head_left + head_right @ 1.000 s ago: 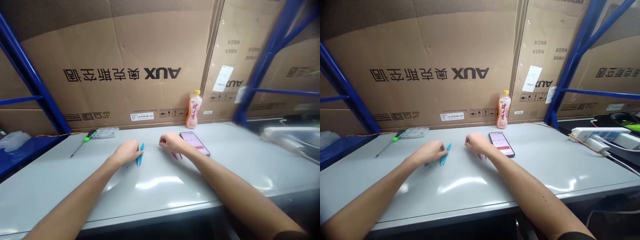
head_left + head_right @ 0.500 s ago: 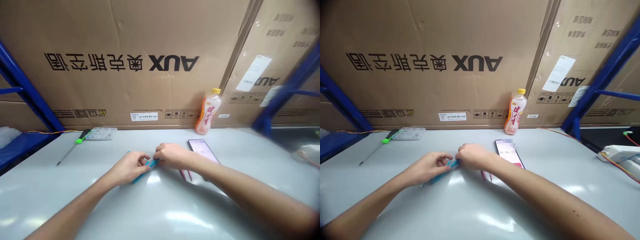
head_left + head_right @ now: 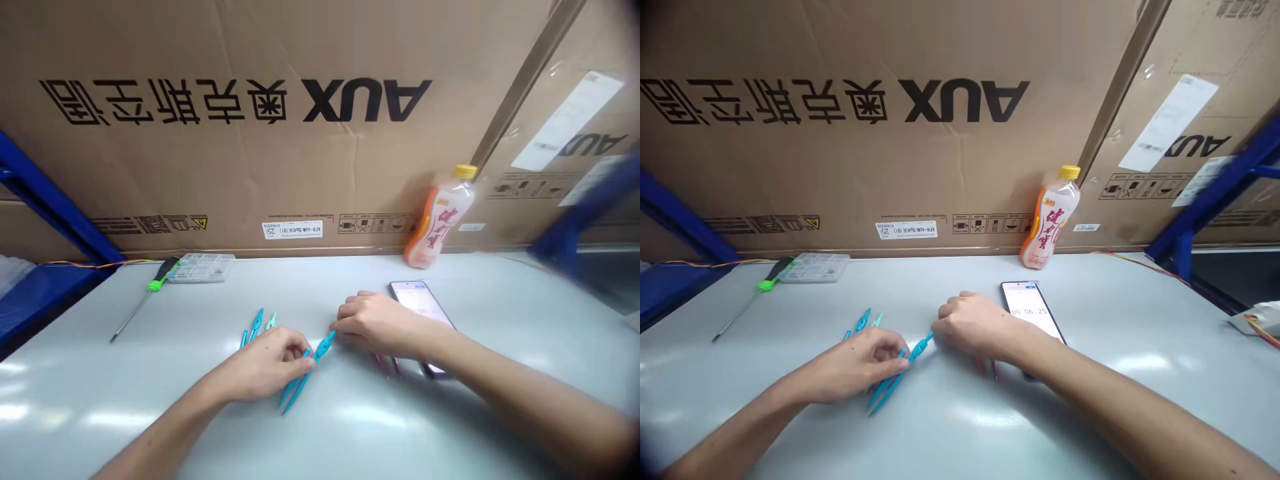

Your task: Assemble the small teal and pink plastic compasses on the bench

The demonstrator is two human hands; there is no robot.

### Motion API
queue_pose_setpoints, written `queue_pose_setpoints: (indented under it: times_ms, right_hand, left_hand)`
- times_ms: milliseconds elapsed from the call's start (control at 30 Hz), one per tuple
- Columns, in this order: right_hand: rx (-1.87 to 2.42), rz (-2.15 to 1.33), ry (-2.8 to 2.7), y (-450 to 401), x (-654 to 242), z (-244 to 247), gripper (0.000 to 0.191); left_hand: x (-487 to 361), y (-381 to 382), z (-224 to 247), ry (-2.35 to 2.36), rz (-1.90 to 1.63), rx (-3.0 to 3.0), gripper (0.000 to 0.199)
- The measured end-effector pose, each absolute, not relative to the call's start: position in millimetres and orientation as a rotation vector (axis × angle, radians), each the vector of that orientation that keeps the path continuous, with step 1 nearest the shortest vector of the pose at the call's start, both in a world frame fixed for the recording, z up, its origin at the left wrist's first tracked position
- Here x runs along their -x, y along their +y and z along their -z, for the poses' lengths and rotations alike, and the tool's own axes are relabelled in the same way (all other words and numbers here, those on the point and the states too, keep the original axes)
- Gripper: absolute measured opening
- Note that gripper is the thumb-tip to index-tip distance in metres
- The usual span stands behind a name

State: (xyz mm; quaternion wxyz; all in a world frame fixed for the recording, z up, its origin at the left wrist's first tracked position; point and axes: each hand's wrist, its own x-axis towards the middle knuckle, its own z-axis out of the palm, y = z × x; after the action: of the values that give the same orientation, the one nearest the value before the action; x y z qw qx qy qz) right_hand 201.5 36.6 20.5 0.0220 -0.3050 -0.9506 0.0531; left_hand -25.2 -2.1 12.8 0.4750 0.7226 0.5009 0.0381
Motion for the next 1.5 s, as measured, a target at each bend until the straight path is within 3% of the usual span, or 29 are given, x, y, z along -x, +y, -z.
queue_pose_setpoints:
  times_ms: [200,333,467,767,867,1133,1500]
  right_hand:
    - [1.042,-0.465,-2.703,9.5,-194.3,-9.8,0.028]
    - [0.930,-0.329,-2.737,9.2,-196.7,-9.0,0.027]
    - [1.080,-0.181,-2.734,15.1,-211.3,-11.4,0.030]
    - [1.329,0.045,-2.736,7.4,-183.1,6.4,0.025]
    - [1.385,-0.148,-2.614,-3.0,-182.1,-0.9,0.023]
    - [1.367,-1.303,-2.195,-23.7,-180.0,1.5,0.030]
    - [1.409,-1.313,-1.951,-23.5,-182.3,9.5,0.017]
  left_hand:
    - [27.2,-5.4,-14.7,1.224,-0.094,-1.819,0.027]
    - [26.7,-6.7,-17.5,1.143,-0.054,-1.892,0.025]
    - [26.2,-9.4,-20.4,1.130,-0.016,-1.820,0.024]
    - [14.5,-3.3,-5.6,1.368,-0.276,-1.570,0.033]
    - [10.7,-4.9,-0.8,1.378,-0.320,-1.561,0.032]
    - [0.7,-20.2,3.0,1.238,-0.426,-1.517,0.027]
    - [1.4,-18.4,7.0,1.288,-0.495,-1.723,0.034]
